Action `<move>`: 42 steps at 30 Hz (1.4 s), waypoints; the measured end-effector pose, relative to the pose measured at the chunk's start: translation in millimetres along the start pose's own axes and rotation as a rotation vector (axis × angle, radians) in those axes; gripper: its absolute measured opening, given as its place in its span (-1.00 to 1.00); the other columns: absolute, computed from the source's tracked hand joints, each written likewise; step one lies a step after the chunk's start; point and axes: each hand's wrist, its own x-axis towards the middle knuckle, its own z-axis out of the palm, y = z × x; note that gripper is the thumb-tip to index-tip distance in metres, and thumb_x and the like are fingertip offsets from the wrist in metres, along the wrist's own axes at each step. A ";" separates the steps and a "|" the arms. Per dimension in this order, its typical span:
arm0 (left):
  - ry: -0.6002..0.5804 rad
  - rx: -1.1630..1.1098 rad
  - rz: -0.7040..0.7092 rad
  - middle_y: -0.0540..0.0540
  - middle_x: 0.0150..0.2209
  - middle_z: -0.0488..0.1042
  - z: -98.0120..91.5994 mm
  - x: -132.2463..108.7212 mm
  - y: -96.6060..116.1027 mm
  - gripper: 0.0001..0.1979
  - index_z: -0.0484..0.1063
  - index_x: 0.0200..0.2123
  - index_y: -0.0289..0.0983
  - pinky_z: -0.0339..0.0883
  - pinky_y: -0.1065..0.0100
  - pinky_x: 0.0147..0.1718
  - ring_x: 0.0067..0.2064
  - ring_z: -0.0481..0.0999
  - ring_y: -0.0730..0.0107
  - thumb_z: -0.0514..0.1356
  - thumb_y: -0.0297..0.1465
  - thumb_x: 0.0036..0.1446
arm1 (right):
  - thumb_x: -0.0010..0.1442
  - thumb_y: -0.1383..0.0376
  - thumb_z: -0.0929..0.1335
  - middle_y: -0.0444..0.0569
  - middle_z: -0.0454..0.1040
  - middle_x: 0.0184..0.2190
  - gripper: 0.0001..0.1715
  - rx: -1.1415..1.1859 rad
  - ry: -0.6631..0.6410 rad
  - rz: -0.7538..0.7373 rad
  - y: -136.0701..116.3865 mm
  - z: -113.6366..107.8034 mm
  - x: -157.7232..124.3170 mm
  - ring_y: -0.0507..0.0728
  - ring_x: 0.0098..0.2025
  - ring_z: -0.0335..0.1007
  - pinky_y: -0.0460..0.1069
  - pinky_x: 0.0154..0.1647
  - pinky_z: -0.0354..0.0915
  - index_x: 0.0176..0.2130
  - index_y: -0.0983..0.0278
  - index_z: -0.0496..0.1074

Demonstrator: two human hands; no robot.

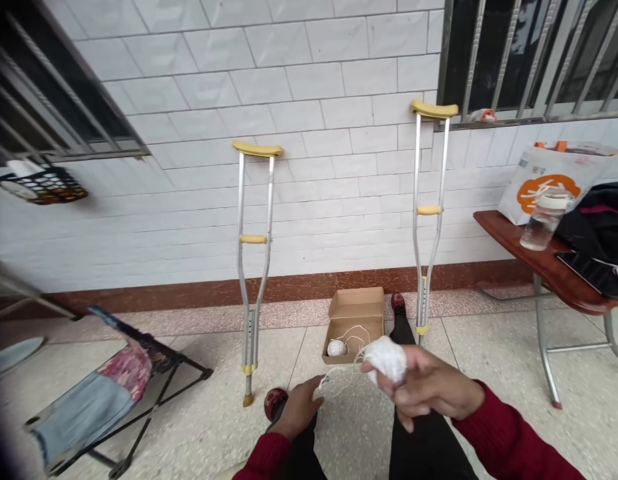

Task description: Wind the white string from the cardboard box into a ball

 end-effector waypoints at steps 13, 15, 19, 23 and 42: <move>-0.324 -1.131 0.060 -0.22 -0.24 0.57 51.5 -71.2 129.8 -0.58 0.53 -0.08 -0.32 0.32 0.16 -0.05 -0.15 0.52 0.12 0.21 -0.12 0.16 | 0.00 0.45 0.47 -0.18 0.31 -0.33 -0.57 0.138 -0.031 0.183 48.1 -27.6 40.3 -0.18 -0.61 0.04 -0.13 -0.51 0.18 -0.10 0.31 0.42; -0.409 -1.097 0.124 -0.20 -0.37 0.56 54.2 -77.4 130.5 -0.59 0.56 -0.13 -0.35 0.35 0.19 -0.14 -0.27 0.53 0.15 0.24 -0.12 0.12 | -0.01 0.47 0.47 -0.18 0.31 -0.31 -0.55 0.125 -0.039 0.201 46.8 -27.1 41.3 -0.18 -0.62 0.05 -0.14 -0.53 0.16 -0.08 0.31 0.42; -0.413 -0.962 0.116 -0.09 -0.61 0.46 51.8 -82.6 116.7 -0.57 0.56 -0.34 -0.34 0.34 0.25 -0.26 -0.44 0.49 0.23 0.17 -0.05 0.16 | -0.02 0.49 0.48 -0.17 0.32 -0.30 -0.50 0.116 -0.094 0.274 43.1 -25.9 44.7 -0.18 -0.61 0.07 -0.15 -0.53 0.13 -0.05 0.30 0.41; -0.299 -0.664 0.077 -0.05 -0.64 0.45 37.0 -81.7 81.0 -0.50 0.49 -0.39 -0.28 0.32 0.27 -0.25 -0.43 0.48 0.19 0.08 0.05 0.16 | 0.05 0.41 0.47 -0.16 0.31 -0.31 -0.57 0.207 -0.179 0.358 33.8 -22.8 41.9 -0.19 -0.62 -0.04 -0.12 -0.48 0.19 -0.05 0.34 0.41; -0.132 0.066 0.314 -0.13 -0.46 0.47 27.4 -93.1 82.5 -0.63 0.44 -0.44 -0.23 0.18 0.33 -0.30 -0.36 0.41 0.22 -0.06 -0.25 0.27 | -0.40 0.37 0.59 -0.22 0.37 -0.44 -0.32 -0.635 0.126 0.561 134.8 -93.7 41.7 -0.10 -0.63 0.25 -0.21 -0.71 0.20 -0.25 0.33 0.33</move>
